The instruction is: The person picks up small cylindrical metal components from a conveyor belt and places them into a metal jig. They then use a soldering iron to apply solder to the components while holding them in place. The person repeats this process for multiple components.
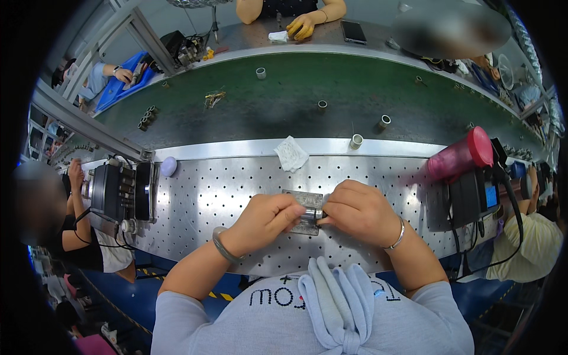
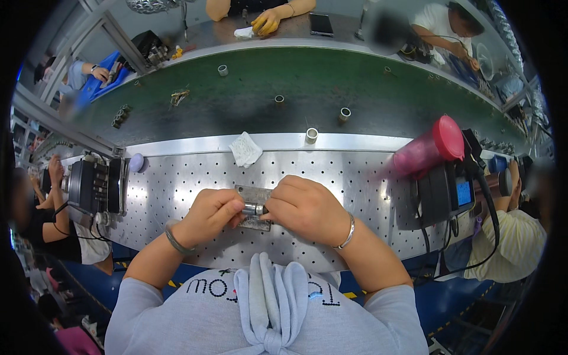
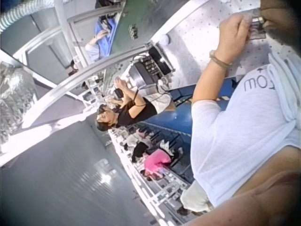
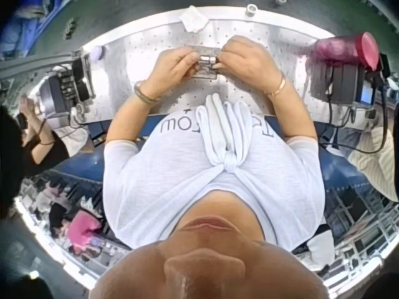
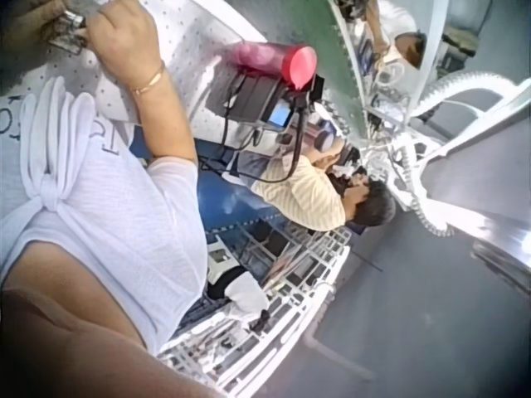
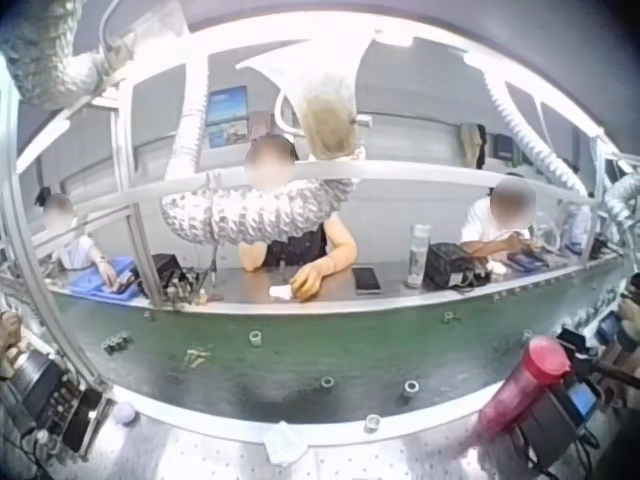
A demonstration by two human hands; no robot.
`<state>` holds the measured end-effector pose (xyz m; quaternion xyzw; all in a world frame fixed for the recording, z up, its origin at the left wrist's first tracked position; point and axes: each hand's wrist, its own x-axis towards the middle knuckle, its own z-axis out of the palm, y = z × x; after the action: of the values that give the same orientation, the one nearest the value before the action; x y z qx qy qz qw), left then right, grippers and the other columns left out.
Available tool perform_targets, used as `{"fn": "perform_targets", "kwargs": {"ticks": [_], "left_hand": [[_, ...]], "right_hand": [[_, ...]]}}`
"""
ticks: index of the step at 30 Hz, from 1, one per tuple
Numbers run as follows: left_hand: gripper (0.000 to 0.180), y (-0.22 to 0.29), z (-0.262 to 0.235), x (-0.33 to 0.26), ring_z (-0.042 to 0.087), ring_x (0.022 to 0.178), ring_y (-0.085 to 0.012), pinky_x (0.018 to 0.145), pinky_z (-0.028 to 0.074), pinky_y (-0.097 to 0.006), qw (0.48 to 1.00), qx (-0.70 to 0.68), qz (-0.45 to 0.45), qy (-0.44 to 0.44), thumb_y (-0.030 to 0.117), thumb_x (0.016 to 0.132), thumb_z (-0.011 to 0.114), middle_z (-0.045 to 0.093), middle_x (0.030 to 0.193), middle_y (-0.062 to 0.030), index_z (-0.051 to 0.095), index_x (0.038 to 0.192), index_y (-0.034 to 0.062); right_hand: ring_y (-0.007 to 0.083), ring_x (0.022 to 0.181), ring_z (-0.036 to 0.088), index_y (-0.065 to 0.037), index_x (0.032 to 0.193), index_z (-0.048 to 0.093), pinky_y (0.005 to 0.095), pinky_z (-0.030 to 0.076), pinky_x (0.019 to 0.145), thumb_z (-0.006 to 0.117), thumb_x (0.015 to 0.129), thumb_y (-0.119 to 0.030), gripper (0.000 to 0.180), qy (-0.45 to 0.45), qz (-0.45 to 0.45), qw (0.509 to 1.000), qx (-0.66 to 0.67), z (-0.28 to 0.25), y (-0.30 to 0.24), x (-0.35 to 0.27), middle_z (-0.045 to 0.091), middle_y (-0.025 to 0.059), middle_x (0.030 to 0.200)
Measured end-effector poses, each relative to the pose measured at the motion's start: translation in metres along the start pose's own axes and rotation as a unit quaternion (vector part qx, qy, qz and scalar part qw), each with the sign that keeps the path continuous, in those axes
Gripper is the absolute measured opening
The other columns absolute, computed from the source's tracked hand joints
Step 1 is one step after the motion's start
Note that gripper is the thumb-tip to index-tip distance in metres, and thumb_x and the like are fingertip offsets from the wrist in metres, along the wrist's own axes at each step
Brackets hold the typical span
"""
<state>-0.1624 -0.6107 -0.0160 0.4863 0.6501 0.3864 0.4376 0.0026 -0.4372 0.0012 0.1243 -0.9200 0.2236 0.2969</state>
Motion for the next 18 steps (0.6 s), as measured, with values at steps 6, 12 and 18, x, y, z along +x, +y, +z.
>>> {"fn": "perform_targets", "kwargs": {"ticks": [6, 12, 18], "left_hand": [[0.018, 0.018, 0.019, -0.002, 0.054, 0.058, -0.0079, 0.054, 0.044, -0.021, 0.982, -0.152, 0.063, 0.089, 0.018, 0.09, 0.06, 0.061, 0.067, -0.0035, 0.061, 0.092, 0.0008], [0.025, 0.0, 0.015, 0.0, 0.056, 0.064, -0.008, 0.055, 0.045, -0.019, 0.995, -0.071, -0.06, 0.047, 0.006, 0.085, 0.063, 0.062, 0.086, -0.0055, 0.056, 0.108, -0.0001], [0.044, 0.019, 0.023, -0.004, 0.058, 0.076, -0.0088, 0.059, 0.051, -0.022, 0.954, -0.279, 0.088, 0.06, 0.0, 0.084, 0.063, 0.059, 0.097, -0.0087, 0.048, 0.125, 0.0017]], "right_hand": [[0.0221, 0.065, 0.054, -0.004, 0.074, 0.058, 0.0317, 0.047, 0.057, 0.071, 0.069, -0.018, 0.021, -0.001, 0.0, 1.0, 0.012, -0.001, 0.002, -0.003, 0.054, 0.0066, 0.07], [0.0255, 0.067, 0.055, -0.005, 0.076, 0.058, 0.0344, 0.046, 0.059, 0.072, 0.072, -0.019, 0.02, 0.014, 0.031, 0.997, 0.063, 0.001, 0.001, -0.004, 0.056, 0.0078, 0.072], [0.0272, 0.065, 0.054, -0.005, 0.077, 0.058, 0.0359, 0.045, 0.06, 0.072, 0.073, -0.017, 0.019, 0.02, 0.032, 0.997, 0.068, 0.001, 0.005, -0.005, 0.055, 0.0081, 0.071]]}}
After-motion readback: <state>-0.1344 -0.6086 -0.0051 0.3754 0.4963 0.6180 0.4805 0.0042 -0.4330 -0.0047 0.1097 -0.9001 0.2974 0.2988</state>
